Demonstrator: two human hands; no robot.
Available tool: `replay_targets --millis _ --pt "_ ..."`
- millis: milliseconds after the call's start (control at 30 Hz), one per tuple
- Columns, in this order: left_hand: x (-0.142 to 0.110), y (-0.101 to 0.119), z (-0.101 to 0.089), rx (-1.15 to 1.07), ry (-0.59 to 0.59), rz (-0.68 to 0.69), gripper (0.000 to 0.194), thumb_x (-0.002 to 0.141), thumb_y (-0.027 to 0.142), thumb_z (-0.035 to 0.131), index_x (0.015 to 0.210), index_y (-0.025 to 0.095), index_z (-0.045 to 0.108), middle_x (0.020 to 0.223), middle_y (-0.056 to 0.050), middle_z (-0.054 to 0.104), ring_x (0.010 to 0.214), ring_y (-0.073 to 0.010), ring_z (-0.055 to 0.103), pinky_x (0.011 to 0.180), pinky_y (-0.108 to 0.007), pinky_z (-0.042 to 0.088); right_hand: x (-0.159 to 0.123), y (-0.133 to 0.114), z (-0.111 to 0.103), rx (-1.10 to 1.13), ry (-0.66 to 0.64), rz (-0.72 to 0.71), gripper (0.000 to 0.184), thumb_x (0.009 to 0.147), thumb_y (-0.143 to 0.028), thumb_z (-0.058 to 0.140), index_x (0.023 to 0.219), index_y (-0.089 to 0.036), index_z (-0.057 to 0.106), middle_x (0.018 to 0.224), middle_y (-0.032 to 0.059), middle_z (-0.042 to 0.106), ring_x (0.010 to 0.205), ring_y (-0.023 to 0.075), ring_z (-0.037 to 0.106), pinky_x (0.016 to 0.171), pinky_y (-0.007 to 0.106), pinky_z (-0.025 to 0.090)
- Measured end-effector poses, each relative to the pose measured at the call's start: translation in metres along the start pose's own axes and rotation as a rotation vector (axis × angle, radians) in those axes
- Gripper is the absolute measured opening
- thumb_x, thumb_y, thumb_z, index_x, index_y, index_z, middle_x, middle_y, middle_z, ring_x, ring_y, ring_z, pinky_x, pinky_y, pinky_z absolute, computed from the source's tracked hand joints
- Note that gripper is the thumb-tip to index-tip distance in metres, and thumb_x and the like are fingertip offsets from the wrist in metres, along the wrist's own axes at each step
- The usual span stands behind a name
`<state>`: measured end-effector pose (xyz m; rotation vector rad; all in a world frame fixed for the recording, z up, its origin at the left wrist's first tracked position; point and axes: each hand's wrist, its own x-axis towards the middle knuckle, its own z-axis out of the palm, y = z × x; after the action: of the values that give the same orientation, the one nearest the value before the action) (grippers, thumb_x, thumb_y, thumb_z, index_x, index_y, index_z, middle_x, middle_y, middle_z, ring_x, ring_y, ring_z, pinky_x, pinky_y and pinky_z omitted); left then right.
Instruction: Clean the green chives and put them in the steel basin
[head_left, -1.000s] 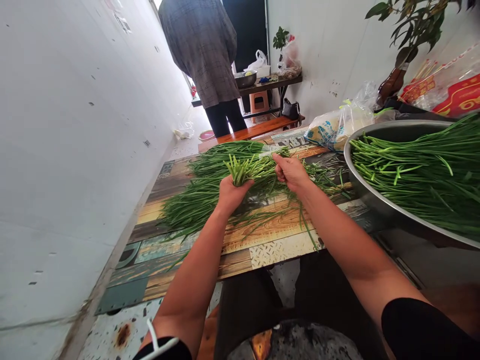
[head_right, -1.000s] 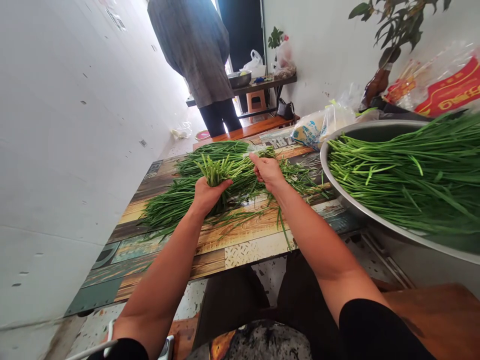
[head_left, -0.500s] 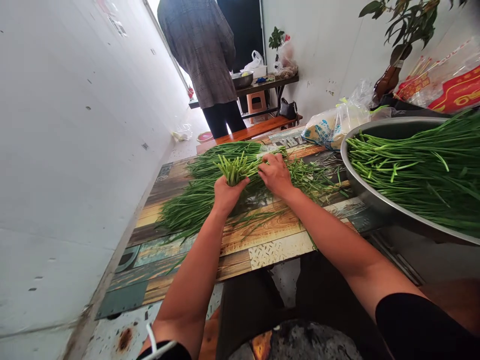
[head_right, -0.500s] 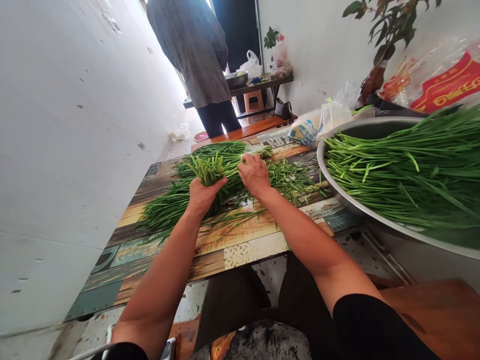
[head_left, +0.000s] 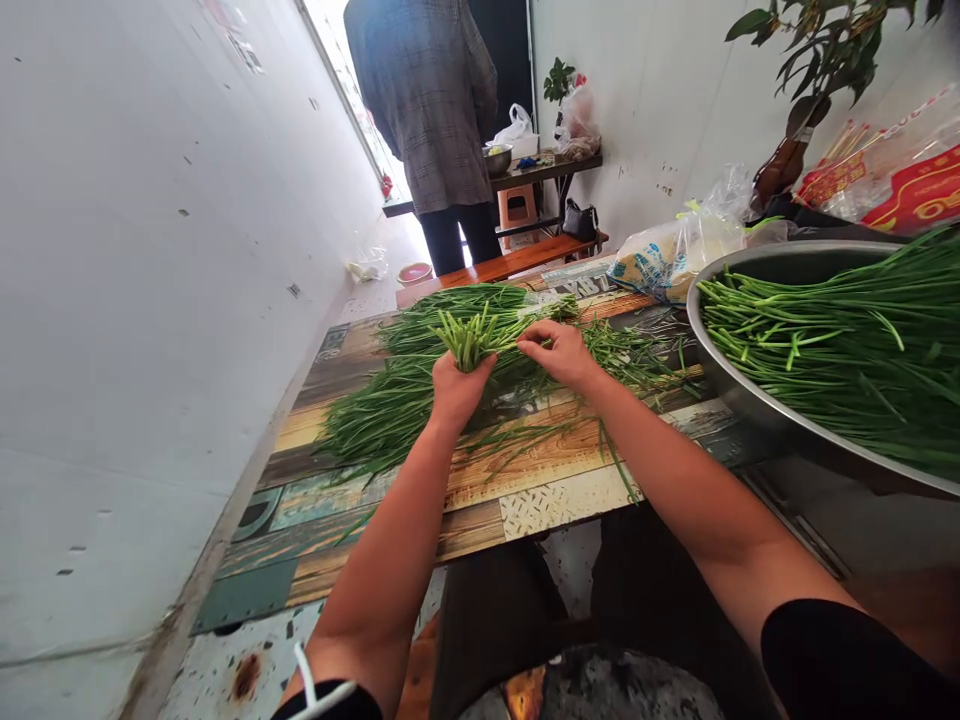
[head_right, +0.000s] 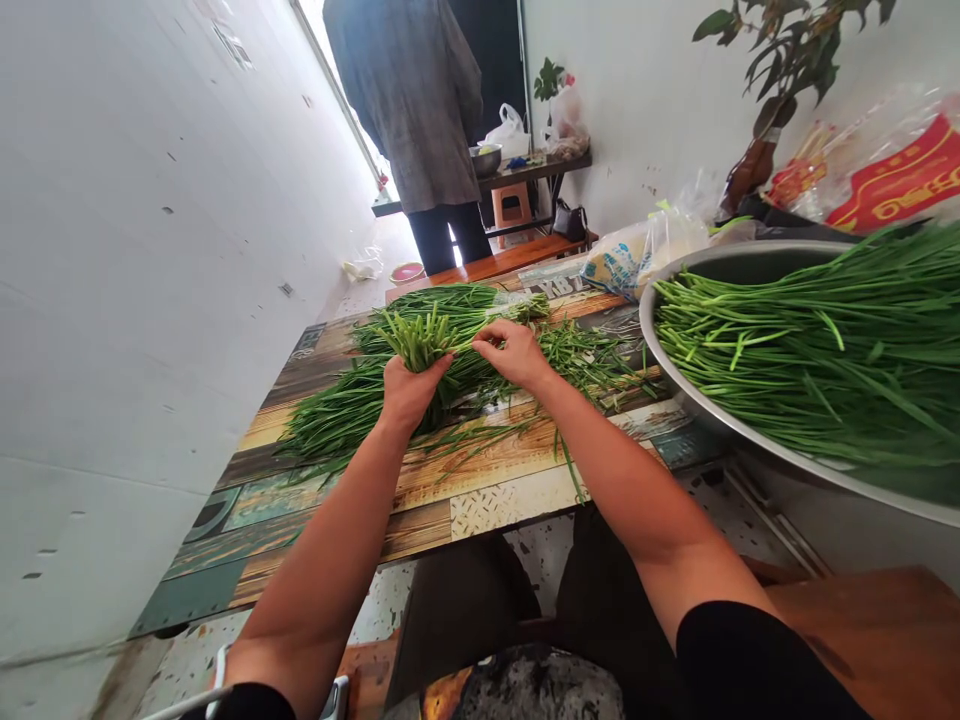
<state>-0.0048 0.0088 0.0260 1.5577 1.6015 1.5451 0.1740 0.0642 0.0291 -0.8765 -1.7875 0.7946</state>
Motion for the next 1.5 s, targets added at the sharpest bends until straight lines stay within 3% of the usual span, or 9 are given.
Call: replay_targets --millis 267,433,567,733,800,967,1067,1333,1500 --pt "0.000 -0.005 0.002 0.017 -0.061 -0.003 0.031 0.067 0.040 0.075 0.084 0.014 0.073 0.082 -0.004 0.073 0.076 -0.0174 0.064 0.076 -0.029 0.049 -0.005 -0.004 0.012 -0.075 -0.021 -0.133 0.013 0.074 -0.031 0.070 0.074 -0.018 0.073 0.084 0.0066 0.068 0.083 0.0175 0.058 0.077 0.031 0.046" --pt "0.000 -0.006 0.002 0.027 -0.042 -0.008 0.030 0.067 0.039 0.075 0.084 0.014 0.073 0.081 -0.003 0.073 0.075 -0.0173 0.064 0.076 -0.029 0.049 0.002 -0.002 0.006 0.294 0.178 0.234 0.033 0.071 -0.049 0.068 0.071 -0.016 0.067 0.068 0.0015 0.063 0.064 0.0131 0.055 0.058 0.026 0.043" --pt "0.000 -0.006 0.003 0.039 -0.032 -0.022 0.029 0.066 0.040 0.075 0.080 0.014 0.072 0.078 -0.003 0.072 0.073 -0.0167 0.062 0.073 -0.028 0.047 0.006 0.005 -0.013 0.206 0.273 0.407 0.045 0.068 -0.054 0.070 0.050 -0.018 0.050 0.047 -0.0031 0.047 0.047 0.0083 0.039 0.047 0.024 0.031" --pt "0.000 -0.006 0.004 0.058 -0.010 -0.030 0.028 0.066 0.041 0.075 0.077 0.015 0.071 0.073 -0.001 0.070 0.068 -0.0157 0.060 0.069 -0.028 0.046 0.004 0.002 -0.012 0.174 0.086 0.337 0.012 0.068 -0.029 0.062 0.070 -0.018 0.060 0.062 -0.0030 0.058 0.052 0.0091 0.045 0.051 0.023 0.036" --pt "0.000 -0.006 0.004 0.067 -0.025 -0.016 0.027 0.067 0.039 0.075 0.077 0.015 0.071 0.074 -0.002 0.070 0.069 -0.0157 0.060 0.069 -0.028 0.047 0.000 -0.003 -0.005 0.145 -0.034 0.240 0.021 0.067 -0.025 0.061 0.086 -0.017 0.065 0.076 -0.0005 0.065 0.059 0.0103 0.052 0.057 0.024 0.040" --pt "-0.001 -0.003 0.002 0.086 -0.102 0.047 0.028 0.069 0.040 0.075 0.079 0.014 0.072 0.077 -0.004 0.072 0.071 -0.0163 0.060 0.072 -0.029 0.048 -0.008 -0.015 0.007 -0.201 -0.193 -0.018 0.032 0.078 -0.036 0.062 0.054 -0.018 0.050 0.051 -0.0038 0.045 0.054 0.0090 0.039 0.056 0.024 0.030" --pt "0.001 -0.003 -0.002 0.064 -0.138 0.028 0.029 0.066 0.040 0.076 0.079 0.014 0.072 0.078 -0.003 0.072 0.072 -0.0162 0.061 0.071 -0.028 0.048 -0.006 -0.015 0.001 -0.165 -0.246 -0.003 0.042 0.082 -0.038 0.057 0.048 -0.019 0.041 0.047 -0.0055 0.035 0.050 0.0082 0.033 0.053 0.024 0.025" --pt "0.010 -0.010 -0.009 -0.106 0.001 -0.112 0.035 0.059 0.038 0.081 0.082 0.013 0.072 0.080 -0.004 0.073 0.071 -0.0159 0.063 0.073 -0.030 0.049 0.010 0.007 -0.034 -0.009 0.252 0.377 0.055 0.086 -0.059 0.050 0.048 -0.022 0.039 0.046 -0.0042 0.033 0.047 0.0101 0.033 0.052 0.027 0.028" --pt "0.008 -0.009 -0.006 -0.092 0.042 -0.088 0.033 0.059 0.038 0.081 0.079 0.012 0.072 0.078 -0.004 0.072 0.071 -0.0162 0.063 0.072 -0.029 0.049 0.004 0.009 -0.020 -0.387 0.106 0.178 0.039 0.090 -0.042 0.053 0.069 -0.015 0.069 0.072 0.0060 0.060 0.074 0.0180 0.053 0.073 0.031 0.040"
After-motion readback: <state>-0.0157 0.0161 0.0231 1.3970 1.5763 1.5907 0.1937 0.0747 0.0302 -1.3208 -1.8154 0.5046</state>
